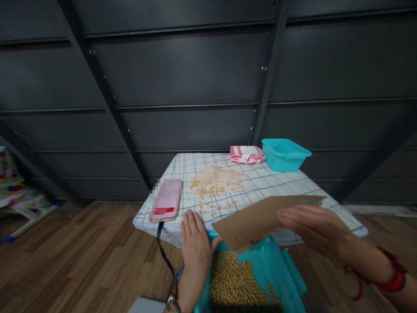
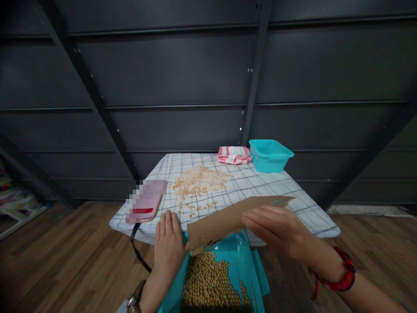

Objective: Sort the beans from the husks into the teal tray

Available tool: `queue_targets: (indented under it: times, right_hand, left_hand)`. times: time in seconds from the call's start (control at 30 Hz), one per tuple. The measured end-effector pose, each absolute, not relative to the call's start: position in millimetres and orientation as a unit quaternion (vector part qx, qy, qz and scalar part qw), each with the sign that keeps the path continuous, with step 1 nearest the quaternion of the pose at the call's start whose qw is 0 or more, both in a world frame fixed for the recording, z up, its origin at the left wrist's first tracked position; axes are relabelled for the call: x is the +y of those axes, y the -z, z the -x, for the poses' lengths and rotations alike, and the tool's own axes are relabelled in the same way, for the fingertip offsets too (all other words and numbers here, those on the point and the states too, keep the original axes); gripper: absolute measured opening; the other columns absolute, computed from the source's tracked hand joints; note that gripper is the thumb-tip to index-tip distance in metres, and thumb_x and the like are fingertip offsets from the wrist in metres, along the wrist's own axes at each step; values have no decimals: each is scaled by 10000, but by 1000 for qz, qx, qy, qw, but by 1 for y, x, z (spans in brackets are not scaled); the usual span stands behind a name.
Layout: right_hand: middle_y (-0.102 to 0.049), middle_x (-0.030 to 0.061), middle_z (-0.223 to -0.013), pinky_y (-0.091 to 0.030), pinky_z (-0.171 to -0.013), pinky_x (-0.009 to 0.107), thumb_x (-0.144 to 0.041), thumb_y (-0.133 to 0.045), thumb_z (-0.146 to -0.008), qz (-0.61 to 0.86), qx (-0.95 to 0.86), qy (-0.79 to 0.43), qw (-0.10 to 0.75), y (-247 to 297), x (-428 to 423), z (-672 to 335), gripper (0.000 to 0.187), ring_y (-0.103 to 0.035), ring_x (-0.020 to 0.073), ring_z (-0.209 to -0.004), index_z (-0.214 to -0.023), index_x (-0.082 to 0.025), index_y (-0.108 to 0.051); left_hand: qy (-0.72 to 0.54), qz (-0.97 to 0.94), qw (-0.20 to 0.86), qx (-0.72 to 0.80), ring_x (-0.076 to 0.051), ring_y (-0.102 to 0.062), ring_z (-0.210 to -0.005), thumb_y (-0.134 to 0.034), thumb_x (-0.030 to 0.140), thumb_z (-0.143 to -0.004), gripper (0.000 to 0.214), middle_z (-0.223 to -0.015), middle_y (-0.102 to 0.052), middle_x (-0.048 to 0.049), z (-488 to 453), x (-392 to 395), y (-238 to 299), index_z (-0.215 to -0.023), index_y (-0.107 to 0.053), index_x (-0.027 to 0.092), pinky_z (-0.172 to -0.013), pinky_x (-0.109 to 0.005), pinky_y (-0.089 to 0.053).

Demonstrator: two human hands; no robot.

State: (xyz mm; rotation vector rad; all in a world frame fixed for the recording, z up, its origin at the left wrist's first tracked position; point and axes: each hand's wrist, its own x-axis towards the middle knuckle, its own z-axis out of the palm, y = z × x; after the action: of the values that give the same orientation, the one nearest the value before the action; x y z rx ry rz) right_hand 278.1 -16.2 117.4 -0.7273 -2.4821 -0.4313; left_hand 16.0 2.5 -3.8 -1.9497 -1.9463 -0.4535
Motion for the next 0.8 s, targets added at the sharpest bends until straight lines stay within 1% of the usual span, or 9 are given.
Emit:
queue_targets:
  times: [0.13,0.23,0.33,0.43,0.53,0.63,0.73,0.8]
  right_hand:
    - [-671,24,-872,-505,-689,231,-64,-353,-843,276,-903,203,260,-113,-13,-290,288,-616,115,-784,-997,-210,-547]
    - [-675,33,-885,-511,-735,245,-37,-377,-819,277,-893,236,265,-114,-11,-296,308,-623,124,-820,-1016,-201,-547]
    - [-679,31,-864,-515,-722,240,-28,-386,-809,268,-887,244,286,-116,-11,-293,306,-625,119,-804,-1001,-200,-551]
    - [-678,17,-827,-518,-661,231,-35,-372,-815,262,-893,221,292,-118,-11,-284,298,-625,110,-761,-971,-209,-558]
    - [-678,18,-823,-521,-643,229,-37,-370,-822,256,-897,217,288,-121,-11,-279,284,-624,108,-751,-957,-200,-559]
    - [-684,25,-811,-534,-653,242,-26,-366,-815,246,-887,271,282,-124,-11,-282,287,-631,116,-744,-947,-187,-564]
    - [-688,32,-797,-541,-685,258,-3,-371,-798,241,-870,335,268,-126,-9,-292,309,-638,126,-750,-936,-193,-573]
    - [-689,33,-796,-542,-689,263,-2,-375,-791,247,-865,339,275,-127,-5,-302,315,-642,133,-757,-935,-203,-572]
  left_hand:
    - [166,690,178,-681,-384,-386,-1213,-510,588,-693,847,-1289,-411,-330,-15,4,5,-1220,-406,-68,-996,-500,-327]
    - [168,692,186,-677,-385,-386,-1213,-468,647,-686,888,-1282,-420,-328,-15,4,5,-1229,-404,-52,-989,-514,-330]
    - [171,687,191,-680,-376,-399,-1206,-477,660,-670,884,-1286,-430,-309,-15,3,5,-1222,-425,-29,-996,-499,-327]
    - [180,687,188,-679,-385,-387,-1212,-493,642,-673,896,-1288,-414,-328,-15,3,6,-1227,-402,-56,-999,-494,-326]
    - [179,689,202,-673,-381,-387,-1213,-429,658,-701,894,-1292,-414,-320,-15,3,9,-1260,-363,-37,-987,-515,-329]
    - [172,687,221,-670,-377,-397,-1206,-396,694,-689,915,-1283,-430,-313,-15,3,10,-1248,-387,-31,-984,-516,-330]
    - [163,686,230,-671,-374,-414,-1193,-398,708,-674,928,-1272,-441,-317,-15,3,9,-1212,-428,-47,-982,-499,-342]
    - [161,686,232,-671,-377,-425,-1181,-394,715,-667,941,-1264,-445,-322,-16,3,8,-1199,-438,-61,-977,-493,-352]
